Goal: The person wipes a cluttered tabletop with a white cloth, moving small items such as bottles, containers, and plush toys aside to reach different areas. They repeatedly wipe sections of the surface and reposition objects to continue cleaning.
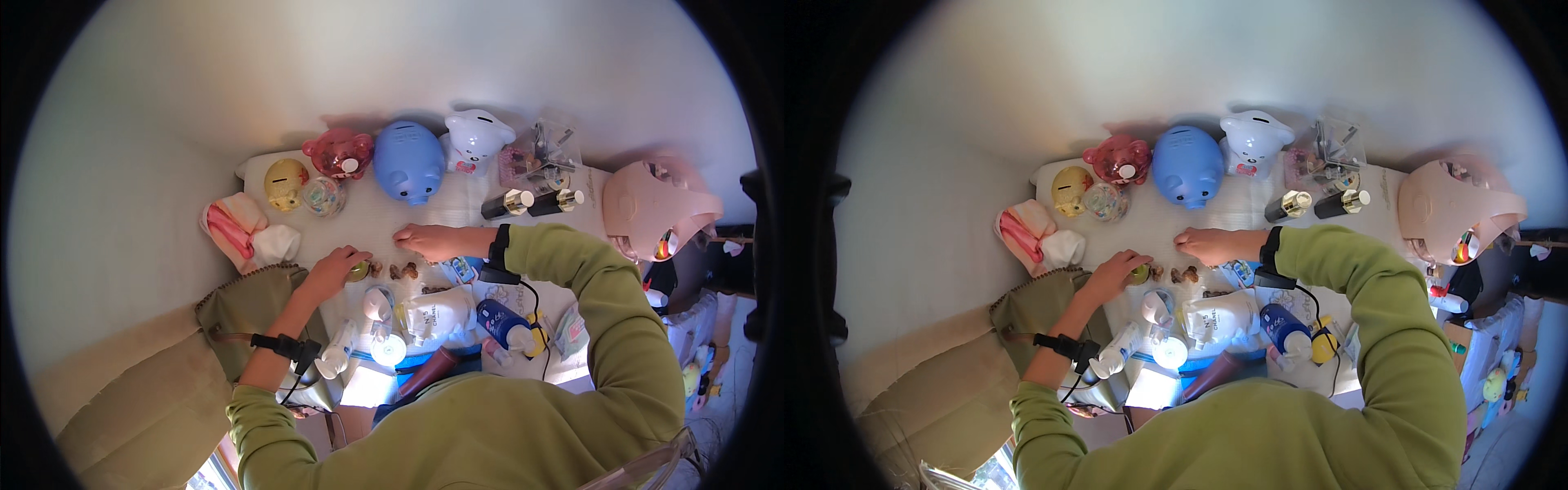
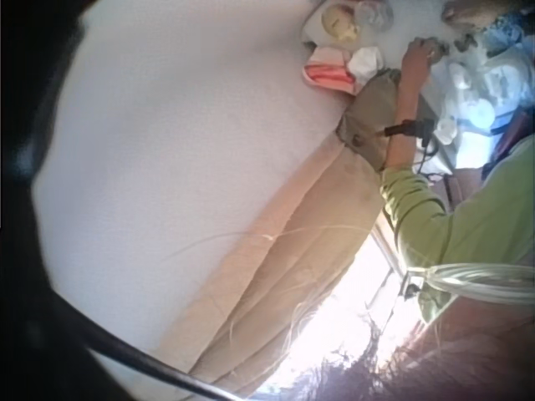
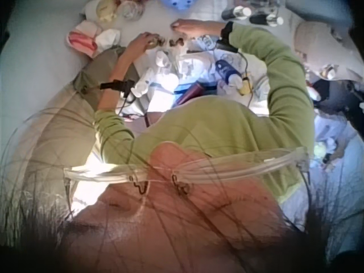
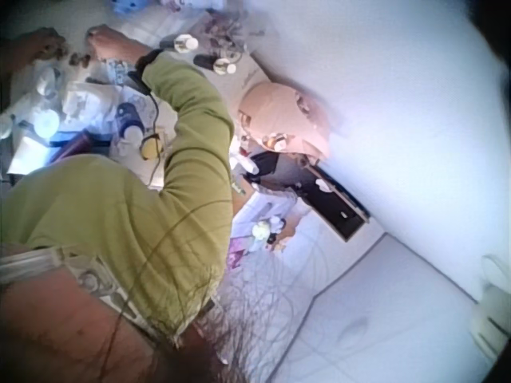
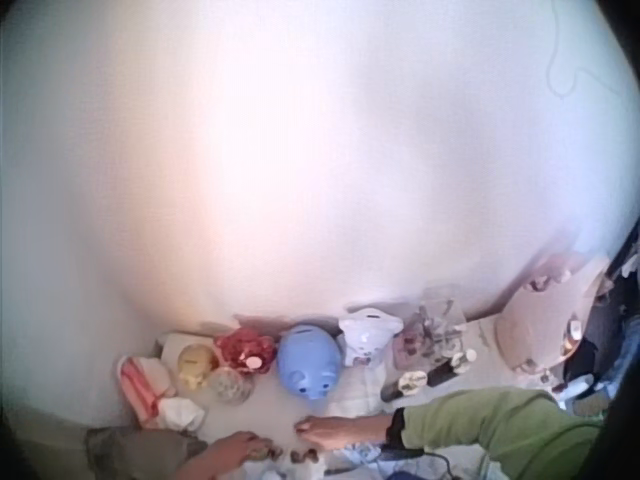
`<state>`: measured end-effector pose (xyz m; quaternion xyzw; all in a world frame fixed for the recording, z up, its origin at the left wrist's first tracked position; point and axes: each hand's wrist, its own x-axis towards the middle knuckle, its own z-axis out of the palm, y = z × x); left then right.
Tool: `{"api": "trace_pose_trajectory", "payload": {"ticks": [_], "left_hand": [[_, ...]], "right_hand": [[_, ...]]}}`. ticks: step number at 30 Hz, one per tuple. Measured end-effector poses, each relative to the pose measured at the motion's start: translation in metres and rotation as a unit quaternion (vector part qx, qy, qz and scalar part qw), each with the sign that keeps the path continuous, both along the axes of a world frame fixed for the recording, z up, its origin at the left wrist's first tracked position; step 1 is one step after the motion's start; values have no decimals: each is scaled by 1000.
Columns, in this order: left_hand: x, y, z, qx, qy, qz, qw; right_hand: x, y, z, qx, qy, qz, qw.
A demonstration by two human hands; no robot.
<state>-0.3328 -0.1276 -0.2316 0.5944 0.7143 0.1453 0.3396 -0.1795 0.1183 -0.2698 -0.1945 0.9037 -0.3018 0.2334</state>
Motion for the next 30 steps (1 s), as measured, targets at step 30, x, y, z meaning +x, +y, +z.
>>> {"api": "trace_pose_trajectory", "payload": {"ticks": [30], "left_hand": [[-14,-18,-55,7,-115,28,993]], "right_hand": [[-9,1,5,15,29,-23,999]]}}
